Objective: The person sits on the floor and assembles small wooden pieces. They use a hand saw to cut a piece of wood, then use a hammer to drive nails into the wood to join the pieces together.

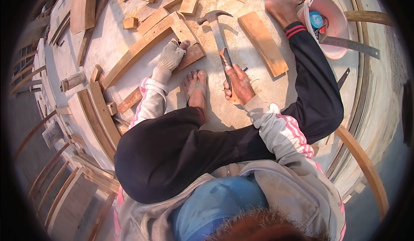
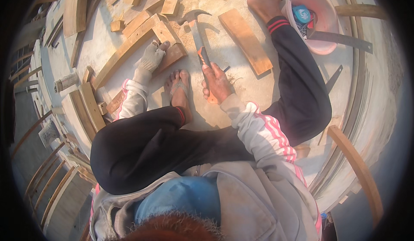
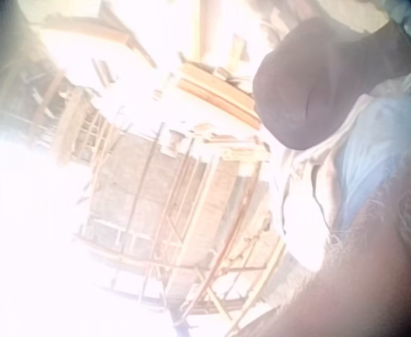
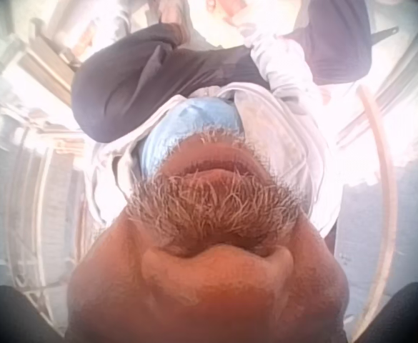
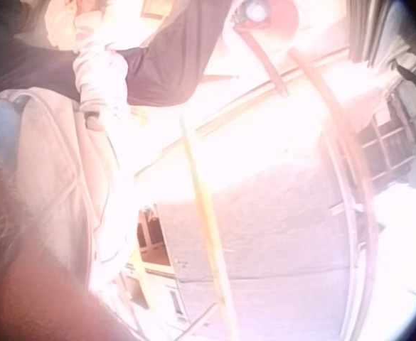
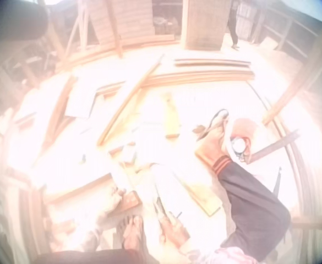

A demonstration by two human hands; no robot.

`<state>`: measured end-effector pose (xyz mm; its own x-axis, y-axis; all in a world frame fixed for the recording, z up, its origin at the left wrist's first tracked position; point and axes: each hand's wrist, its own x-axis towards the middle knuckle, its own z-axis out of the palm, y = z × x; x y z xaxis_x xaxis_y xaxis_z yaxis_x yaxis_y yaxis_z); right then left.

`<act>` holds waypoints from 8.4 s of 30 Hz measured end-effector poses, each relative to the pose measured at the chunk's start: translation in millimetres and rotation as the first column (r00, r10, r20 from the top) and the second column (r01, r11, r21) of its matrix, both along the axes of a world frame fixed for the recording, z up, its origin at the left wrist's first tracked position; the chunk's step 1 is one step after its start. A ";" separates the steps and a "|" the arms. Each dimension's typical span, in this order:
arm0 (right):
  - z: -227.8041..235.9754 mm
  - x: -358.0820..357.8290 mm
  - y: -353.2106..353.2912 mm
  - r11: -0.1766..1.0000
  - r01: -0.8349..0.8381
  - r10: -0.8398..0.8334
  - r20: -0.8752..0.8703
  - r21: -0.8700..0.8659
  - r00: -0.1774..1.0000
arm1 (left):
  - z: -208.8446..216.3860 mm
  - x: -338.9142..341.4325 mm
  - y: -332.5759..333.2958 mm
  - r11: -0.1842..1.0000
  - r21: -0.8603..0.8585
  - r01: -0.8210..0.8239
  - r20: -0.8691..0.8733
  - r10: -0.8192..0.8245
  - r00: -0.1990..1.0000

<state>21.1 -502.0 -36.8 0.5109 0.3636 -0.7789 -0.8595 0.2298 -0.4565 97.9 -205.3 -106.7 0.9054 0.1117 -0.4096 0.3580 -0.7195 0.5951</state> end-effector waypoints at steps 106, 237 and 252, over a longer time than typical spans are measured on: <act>8.4 -0.3 10.3 0.643 -0.141 0.687 0.485 -0.753 0.541 | -34.0 3.2 29.6 0.998 -0.016 -0.057 -0.071 0.056 0.996; 18.7 281.5 -342.6 0.601 -0.308 0.533 0.083 -0.737 0.842 | 15.9 -7.8 -15.4 0.998 -0.019 -0.063 0.014 0.063 0.998; -123.4 306.3 -357.8 -0.441 -0.323 0.744 -0.542 -0.837 0.391 | 10.9 -9.2 -4.3 0.999 0.041 -0.026 0.016 0.026 1.000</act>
<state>327.3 -859.8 -160.2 0.7535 -0.1718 -0.6346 -0.0167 -0.9699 0.2427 88.6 -209.6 -95.8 0.9083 0.1520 -0.3898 0.3677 -0.7343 0.5706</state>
